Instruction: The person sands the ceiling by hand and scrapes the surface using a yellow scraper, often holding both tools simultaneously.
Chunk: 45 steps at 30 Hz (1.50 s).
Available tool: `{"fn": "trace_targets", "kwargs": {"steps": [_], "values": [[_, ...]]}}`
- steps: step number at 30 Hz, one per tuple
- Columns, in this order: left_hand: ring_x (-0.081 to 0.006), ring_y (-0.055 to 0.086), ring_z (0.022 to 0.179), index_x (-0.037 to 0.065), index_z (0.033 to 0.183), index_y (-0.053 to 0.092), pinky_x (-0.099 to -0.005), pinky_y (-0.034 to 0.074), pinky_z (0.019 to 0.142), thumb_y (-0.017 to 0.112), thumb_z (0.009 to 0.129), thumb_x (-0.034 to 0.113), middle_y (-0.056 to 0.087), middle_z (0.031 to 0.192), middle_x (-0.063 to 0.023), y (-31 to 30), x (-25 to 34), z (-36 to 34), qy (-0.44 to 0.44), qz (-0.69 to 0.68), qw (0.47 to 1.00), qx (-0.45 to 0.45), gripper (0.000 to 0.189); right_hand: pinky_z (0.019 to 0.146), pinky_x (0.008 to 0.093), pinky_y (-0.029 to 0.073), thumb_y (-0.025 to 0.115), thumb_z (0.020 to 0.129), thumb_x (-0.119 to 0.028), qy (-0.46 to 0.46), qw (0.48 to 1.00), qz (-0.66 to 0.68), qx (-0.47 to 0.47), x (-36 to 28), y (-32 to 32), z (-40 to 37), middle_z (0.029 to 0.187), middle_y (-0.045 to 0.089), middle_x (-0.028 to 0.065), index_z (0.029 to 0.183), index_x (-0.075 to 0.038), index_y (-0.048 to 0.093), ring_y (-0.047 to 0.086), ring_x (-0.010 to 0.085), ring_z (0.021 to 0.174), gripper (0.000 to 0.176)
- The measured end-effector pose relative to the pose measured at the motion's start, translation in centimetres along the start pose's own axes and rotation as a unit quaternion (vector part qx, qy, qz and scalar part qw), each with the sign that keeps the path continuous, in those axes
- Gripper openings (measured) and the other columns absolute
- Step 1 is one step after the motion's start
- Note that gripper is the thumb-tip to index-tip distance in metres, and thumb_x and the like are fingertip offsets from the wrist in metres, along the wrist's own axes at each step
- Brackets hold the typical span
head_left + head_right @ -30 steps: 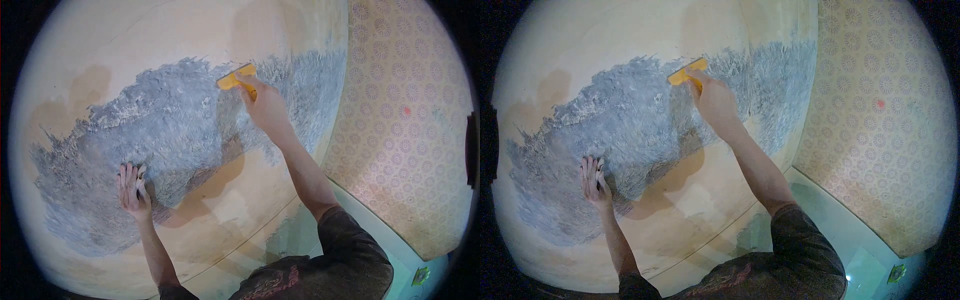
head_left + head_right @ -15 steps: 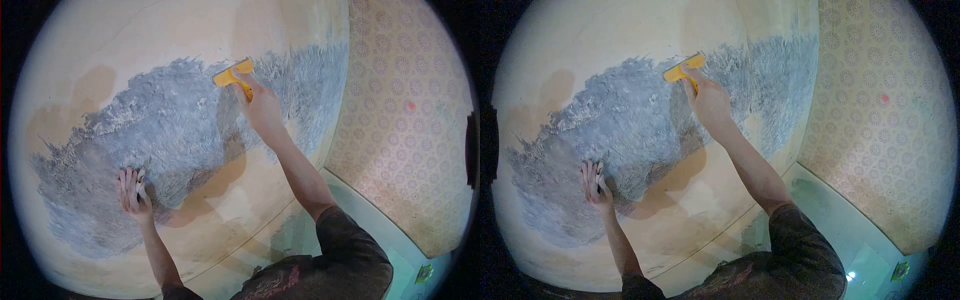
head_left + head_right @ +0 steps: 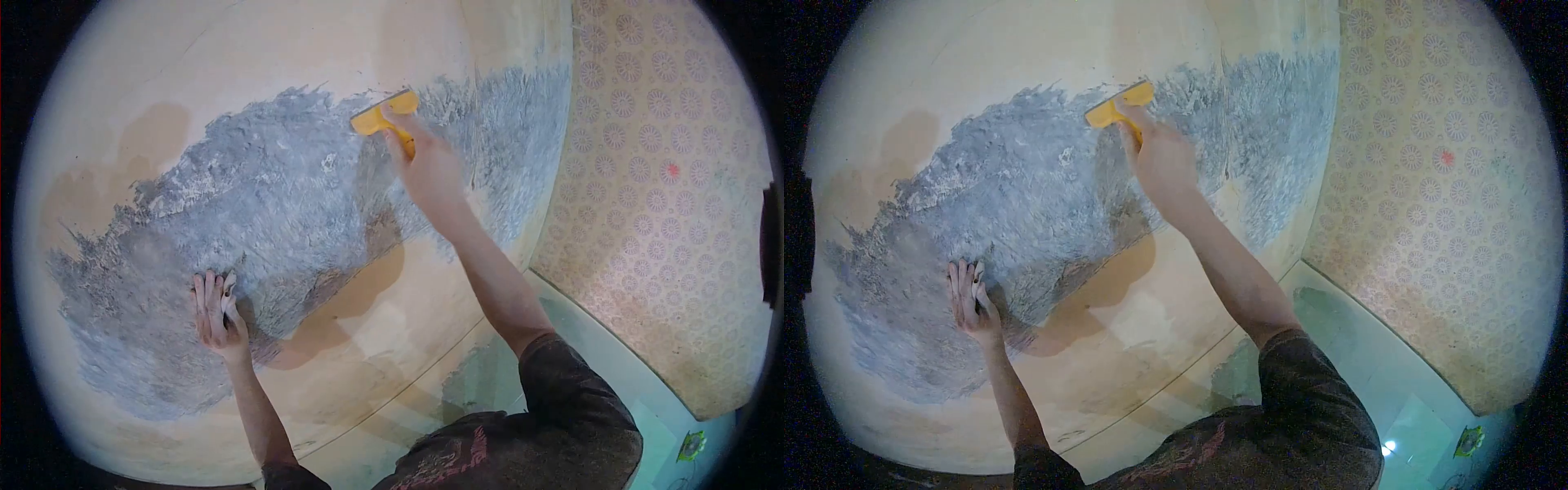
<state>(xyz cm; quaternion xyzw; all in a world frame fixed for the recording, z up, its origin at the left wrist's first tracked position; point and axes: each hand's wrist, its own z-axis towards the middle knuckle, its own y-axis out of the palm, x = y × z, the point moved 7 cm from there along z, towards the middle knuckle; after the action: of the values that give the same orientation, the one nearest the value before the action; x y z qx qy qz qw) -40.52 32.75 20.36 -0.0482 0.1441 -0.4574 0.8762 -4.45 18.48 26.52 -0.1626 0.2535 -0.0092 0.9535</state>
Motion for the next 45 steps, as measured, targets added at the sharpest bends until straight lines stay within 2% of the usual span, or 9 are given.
{"fn": "trace_targets", "kwargs": {"steps": [3, 5, 15, 21, 24, 30, 32, 39, 45], "values": [[-0.0391, 0.059, 0.125, 0.001, 0.117, 0.070, -0.0545, 0.042, 0.106, 0.058, 0.099, 0.017, 0.069, 0.124, -0.0142, 0.1, -0.2, 0.2, 0.010, 0.003, 1.000, 0.010, 0.027, 0.065, 0.0446, 0.056, 0.059, 0.098, -0.029, -0.006, 0.998, 0.024, 0.062, 0.3, 0.1, -0.6, 0.078, 0.069, 0.0162, 0.128, -0.019, 0.062, 0.069, 0.0343, 0.073, 0.031], [-0.0397, 0.059, 0.125, 0.000, 0.116, 0.070, -0.0549, 0.043, 0.106, 0.058, 0.099, 0.015, 0.069, 0.124, -0.0149, -0.1, -0.4, -0.4, 0.003, 0.003, 1.000, -0.002, 0.026, 0.065, 0.0446, 0.055, 0.059, 0.099, -0.030, 0.015, 1.000, -0.012, -0.010, -0.1, -0.3, -0.8, 0.073, 0.068, 0.0155, 0.129, -0.020, 0.061, 0.069, 0.0342, 0.071, 0.032], [-0.0377, 0.059, 0.125, 0.001, 0.114, 0.071, -0.0539, 0.043, 0.105, 0.060, 0.099, 0.017, 0.069, 0.123, -0.0129, -0.2, -0.2, -0.2, 0.020, 0.018, 1.000, 0.006, 0.024, 0.065, 0.0450, 0.056, 0.057, 0.099, -0.029, -0.028, 0.999, 0.018, 0.018, 0.1, -0.7, 0.7, 0.076, 0.069, 0.0160, 0.128, -0.018, 0.061, 0.069, 0.0353, 0.073, 0.031], [-0.0369, 0.060, 0.124, 0.002, 0.115, 0.070, -0.0533, 0.043, 0.105, 0.059, 0.099, 0.018, 0.070, 0.123, -0.0123, -0.3, -0.2, -0.2, 0.014, 0.004, 1.000, 0.013, 0.025, 0.065, 0.0459, 0.055, 0.058, 0.099, -0.029, 0.009, 1.000, 0.013, 0.017, 0.3, -0.5, 1.4, 0.077, 0.070, 0.0152, 0.127, -0.017, 0.062, 0.069, 0.0361, 0.074, 0.031], [-0.0399, 0.059, 0.125, -0.002, 0.116, 0.069, -0.0555, 0.042, 0.107, 0.051, 0.102, 0.017, 0.068, 0.126, -0.0165, -0.1, -0.3, -0.3, 0.011, 0.016, 1.000, -0.008, 0.030, 0.064, 0.0455, 0.055, 0.058, 0.099, -0.030, -0.024, 0.999, 0.010, 0.022, -0.1, -0.6, 0.5, 0.077, 0.069, 0.0151, 0.126, -0.017, 0.062, 0.069, 0.0353, 0.073, 0.030], [-0.0397, 0.058, 0.125, -0.002, 0.116, 0.069, -0.0552, 0.042, 0.107, 0.052, 0.102, 0.017, 0.068, 0.126, -0.0144, 0.2, -0.1, -0.2, 0.005, 0.015, 1.000, -0.010, 0.029, 0.062, 0.0455, 0.055, 0.057, 0.100, -0.030, 0.009, 0.999, 0.024, 0.028, -0.5, -0.8, 1.5, 0.073, 0.068, 0.0154, 0.125, -0.020, 0.063, 0.069, 0.0341, 0.068, 0.028], [-0.0358, 0.060, 0.124, 0.001, 0.115, 0.070, -0.0509, 0.043, 0.106, 0.060, 0.099, 0.019, 0.069, 0.124, -0.0116, -0.2, 0.0, -0.2, 0.012, 0.014, 1.000, 0.003, 0.026, 0.061, 0.0453, 0.055, 0.057, 0.100, -0.030, -0.025, 1.000, -0.005, -0.007, -1.3, -0.4, 0.4, 0.073, 0.068, 0.0155, 0.126, -0.019, 0.062, 0.069, 0.0342, 0.068, 0.029], [-0.0356, 0.061, 0.123, 0.001, 0.114, 0.071, -0.0497, 0.043, 0.106, 0.058, 0.099, 0.020, 0.070, 0.122, -0.0111, -0.1, -0.2, -0.4, 0.003, 0.016, 1.000, -0.006, 0.027, 0.063, 0.0456, 0.056, 0.055, 0.100, -0.030, -0.064, 0.997, 0.007, 0.042, -4.3, -0.7, 2.4, 0.075, 0.069, 0.0166, 0.126, -0.017, 0.061, 0.069, 0.0353, 0.070, 0.030], [-0.0352, 0.061, 0.123, 0.002, 0.115, 0.071, -0.0494, 0.043, 0.106, 0.058, 0.100, 0.022, 0.070, 0.122, -0.0108, 0.0, -0.2, -0.7, -0.015, -0.021, 1.000, -0.010, 0.028, 0.063, 0.0456, 0.056, 0.054, 0.101, -0.029, -0.068, 0.997, -0.033, -0.017, -4.1, 0.2, 0.8, 0.079, 0.070, 0.0169, 0.126, -0.016, 0.062, 0.069, 0.0356, 0.072, 0.029]]}}
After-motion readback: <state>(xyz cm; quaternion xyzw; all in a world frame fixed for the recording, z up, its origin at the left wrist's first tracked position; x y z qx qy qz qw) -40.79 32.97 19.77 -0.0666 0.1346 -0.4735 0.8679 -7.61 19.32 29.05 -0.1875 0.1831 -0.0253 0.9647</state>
